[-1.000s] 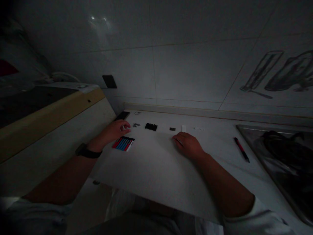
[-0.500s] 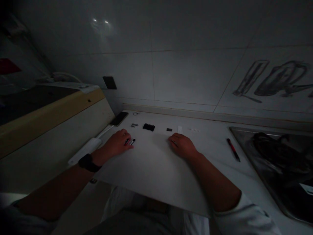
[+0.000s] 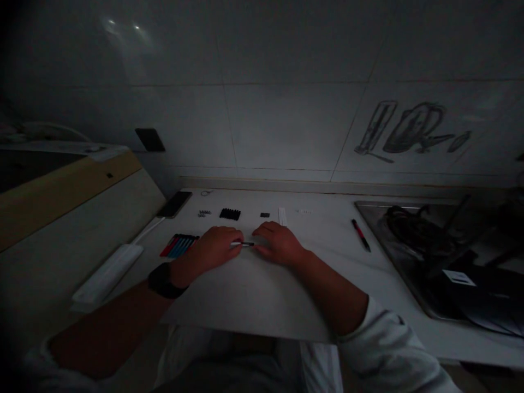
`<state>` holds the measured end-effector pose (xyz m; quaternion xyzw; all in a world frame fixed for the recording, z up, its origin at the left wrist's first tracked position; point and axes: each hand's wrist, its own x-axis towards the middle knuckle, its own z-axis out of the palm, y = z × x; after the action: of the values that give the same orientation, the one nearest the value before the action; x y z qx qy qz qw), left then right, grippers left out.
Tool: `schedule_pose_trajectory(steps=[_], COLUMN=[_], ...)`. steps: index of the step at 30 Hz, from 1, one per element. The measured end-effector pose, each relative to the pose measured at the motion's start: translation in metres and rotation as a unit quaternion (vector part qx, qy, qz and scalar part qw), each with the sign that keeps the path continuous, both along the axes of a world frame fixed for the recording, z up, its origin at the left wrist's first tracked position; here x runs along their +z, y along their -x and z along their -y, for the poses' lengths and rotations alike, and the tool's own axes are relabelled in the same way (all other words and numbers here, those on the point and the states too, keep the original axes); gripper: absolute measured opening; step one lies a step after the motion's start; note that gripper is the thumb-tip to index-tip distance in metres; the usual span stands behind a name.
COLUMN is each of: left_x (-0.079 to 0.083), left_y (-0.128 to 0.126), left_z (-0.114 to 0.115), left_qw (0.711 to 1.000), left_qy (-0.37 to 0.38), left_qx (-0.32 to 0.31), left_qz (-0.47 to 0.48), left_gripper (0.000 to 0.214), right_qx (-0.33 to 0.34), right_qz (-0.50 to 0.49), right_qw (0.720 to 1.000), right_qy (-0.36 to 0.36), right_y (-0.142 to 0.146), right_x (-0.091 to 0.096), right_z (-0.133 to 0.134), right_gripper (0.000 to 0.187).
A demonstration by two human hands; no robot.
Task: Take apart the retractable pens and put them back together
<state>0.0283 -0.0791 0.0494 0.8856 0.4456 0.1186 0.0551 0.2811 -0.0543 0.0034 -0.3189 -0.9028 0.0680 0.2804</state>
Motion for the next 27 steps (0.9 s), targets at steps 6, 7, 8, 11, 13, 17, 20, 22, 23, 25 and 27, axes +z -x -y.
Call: schedule_pose_trajectory(steps=[6,7,8,11,13,17,20,22,23,25,27], left_x=[0.009,0.006,0.002,-0.014,-0.026,-0.041,-0.044,-0.044,-0.045,-0.046,-0.049], left_y=[-0.027,-0.029,-0.031,-0.032,-0.031,-0.028,-0.028,-0.027,-0.026,-0.024,-0.021], left_z=[-0.026,-0.029,-0.032,-0.038,-0.041,-0.043,-0.042,-0.043,-0.044,-0.046,-0.048], left_qw=[0.976,0.962,0.945,0.882,0.843,0.784,0.755,0.746,0.750,0.790,0.853], left_qy=[0.043,0.071,0.101,0.174,0.204,0.240,0.261,0.257,0.246,0.215,0.201], left_qx=[-0.010,-0.005,-0.002,-0.002,0.008,0.044,0.063,0.076,0.080,0.080,0.067], left_qz=[0.215,0.264,0.312,0.438,0.498,0.571,0.598,0.610,0.609,0.568,0.477], left_gripper=[0.021,0.023,0.022,0.017,0.021,0.027,0.028,0.028,0.027,0.025,0.019], right_qx=[-0.050,-0.048,-0.043,-0.029,-0.034,-0.056,-0.058,-0.062,-0.068,-0.086,-0.103], right_qz=[-0.054,-0.071,-0.089,-0.129,-0.137,-0.137,-0.142,-0.134,-0.129,-0.121,-0.117], right_qw=[0.997,0.996,0.995,0.990,0.988,0.984,0.982,0.982,0.983,0.983,0.983], right_qy=[0.011,0.019,0.029,0.056,0.069,0.096,0.112,0.115,0.114,0.108,0.095], right_y=[-0.005,-0.006,-0.005,-0.003,0.000,0.004,0.006,0.006,0.005,0.003,0.000], right_x=[-0.001,0.000,0.000,-0.001,-0.003,-0.009,-0.013,-0.014,-0.014,-0.015,-0.015], right_z=[-0.008,-0.009,-0.009,-0.009,-0.008,-0.010,-0.012,-0.013,-0.014,-0.014,-0.016], right_gripper=[0.013,0.011,0.010,0.010,0.011,0.011,0.009,0.009,0.009,0.010,0.012])
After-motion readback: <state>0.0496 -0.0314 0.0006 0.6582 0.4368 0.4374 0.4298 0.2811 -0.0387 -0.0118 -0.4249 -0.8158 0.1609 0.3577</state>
